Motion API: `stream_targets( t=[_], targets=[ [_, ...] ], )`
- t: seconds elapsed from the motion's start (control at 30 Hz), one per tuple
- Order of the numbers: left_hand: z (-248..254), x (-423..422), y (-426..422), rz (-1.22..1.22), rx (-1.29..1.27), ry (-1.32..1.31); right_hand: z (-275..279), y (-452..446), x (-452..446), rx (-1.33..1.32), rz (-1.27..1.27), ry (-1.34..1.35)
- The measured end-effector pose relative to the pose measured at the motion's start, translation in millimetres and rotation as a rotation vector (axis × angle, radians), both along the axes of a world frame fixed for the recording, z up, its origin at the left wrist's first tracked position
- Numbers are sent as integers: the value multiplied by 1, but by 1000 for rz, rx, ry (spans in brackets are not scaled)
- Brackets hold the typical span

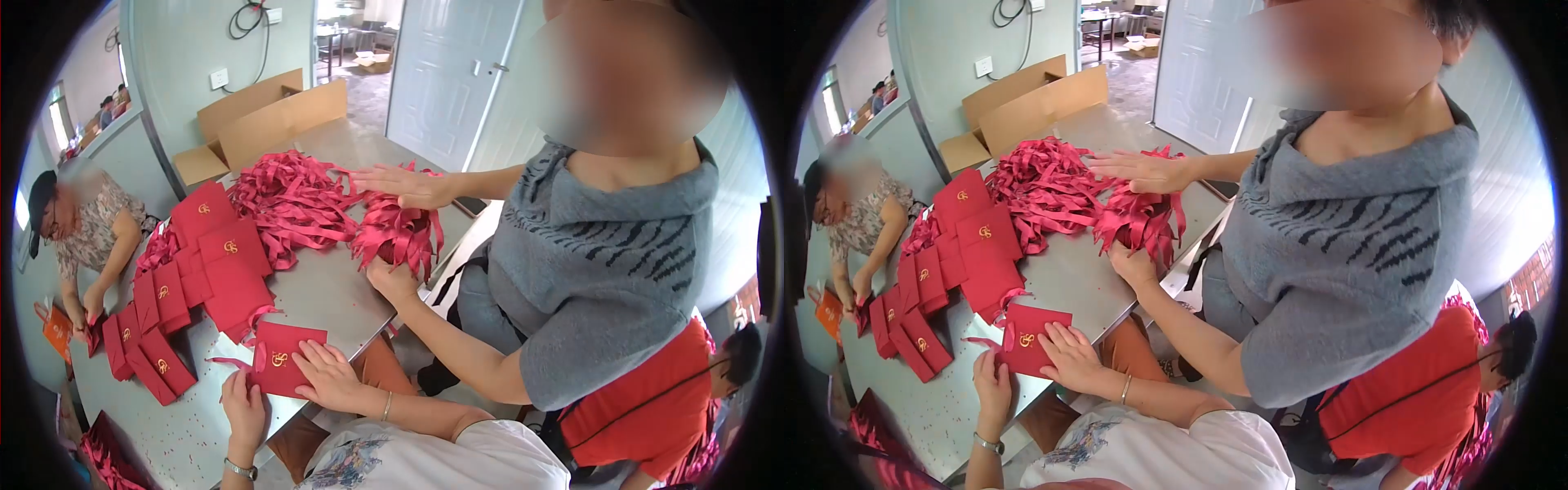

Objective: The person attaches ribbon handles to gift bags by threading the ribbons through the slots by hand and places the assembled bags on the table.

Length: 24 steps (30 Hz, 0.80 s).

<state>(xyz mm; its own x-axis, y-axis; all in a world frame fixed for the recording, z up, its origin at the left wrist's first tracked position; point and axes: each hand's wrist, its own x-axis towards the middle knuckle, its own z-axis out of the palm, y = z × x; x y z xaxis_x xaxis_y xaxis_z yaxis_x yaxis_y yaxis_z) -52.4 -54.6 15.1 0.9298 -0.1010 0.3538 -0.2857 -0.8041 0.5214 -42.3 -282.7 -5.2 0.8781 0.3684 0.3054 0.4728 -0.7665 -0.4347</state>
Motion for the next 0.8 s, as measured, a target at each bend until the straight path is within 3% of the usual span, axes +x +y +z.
stream_targets(
  t=[0.8],
  targets=[
    [-20,-6,2,-21,-38,-46,-1,1,-2,-5,1,-25]
  ],
)
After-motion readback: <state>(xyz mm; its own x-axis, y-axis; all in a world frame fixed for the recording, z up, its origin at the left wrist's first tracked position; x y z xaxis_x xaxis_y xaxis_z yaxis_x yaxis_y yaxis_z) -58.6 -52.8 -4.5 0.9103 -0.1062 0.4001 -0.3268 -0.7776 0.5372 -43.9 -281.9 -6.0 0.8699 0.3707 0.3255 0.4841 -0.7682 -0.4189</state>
